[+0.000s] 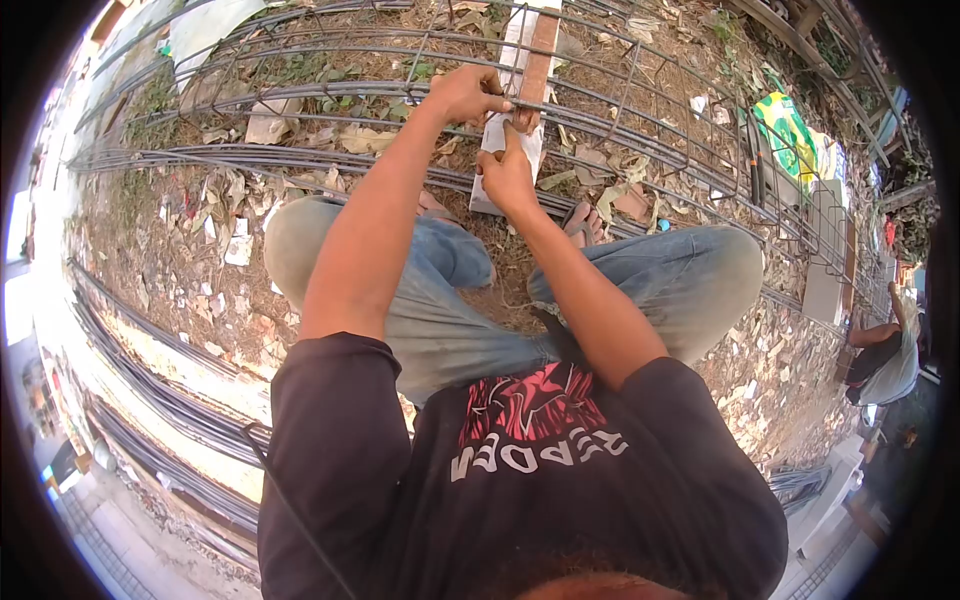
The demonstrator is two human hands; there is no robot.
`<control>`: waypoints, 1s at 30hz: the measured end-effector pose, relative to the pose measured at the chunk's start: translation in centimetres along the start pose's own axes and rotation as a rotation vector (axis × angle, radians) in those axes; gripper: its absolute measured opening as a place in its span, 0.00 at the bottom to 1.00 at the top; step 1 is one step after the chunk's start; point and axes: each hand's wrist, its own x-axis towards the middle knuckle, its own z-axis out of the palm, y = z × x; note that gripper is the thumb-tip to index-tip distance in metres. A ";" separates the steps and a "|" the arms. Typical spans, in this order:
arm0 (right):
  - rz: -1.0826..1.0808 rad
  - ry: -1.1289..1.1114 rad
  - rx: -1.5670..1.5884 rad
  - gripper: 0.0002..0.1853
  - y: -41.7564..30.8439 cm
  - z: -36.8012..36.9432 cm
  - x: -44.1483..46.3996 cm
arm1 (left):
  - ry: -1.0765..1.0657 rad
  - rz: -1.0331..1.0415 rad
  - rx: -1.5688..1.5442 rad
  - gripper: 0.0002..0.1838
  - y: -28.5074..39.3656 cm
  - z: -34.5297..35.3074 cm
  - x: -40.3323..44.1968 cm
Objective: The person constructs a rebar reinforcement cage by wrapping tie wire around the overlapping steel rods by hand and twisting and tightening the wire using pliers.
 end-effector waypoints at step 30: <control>-0.382 -0.005 -0.722 0.12 -1.6 -4.8 -5.5 | 0.054 0.045 -0.075 0.18 -0.4 0.4 0.0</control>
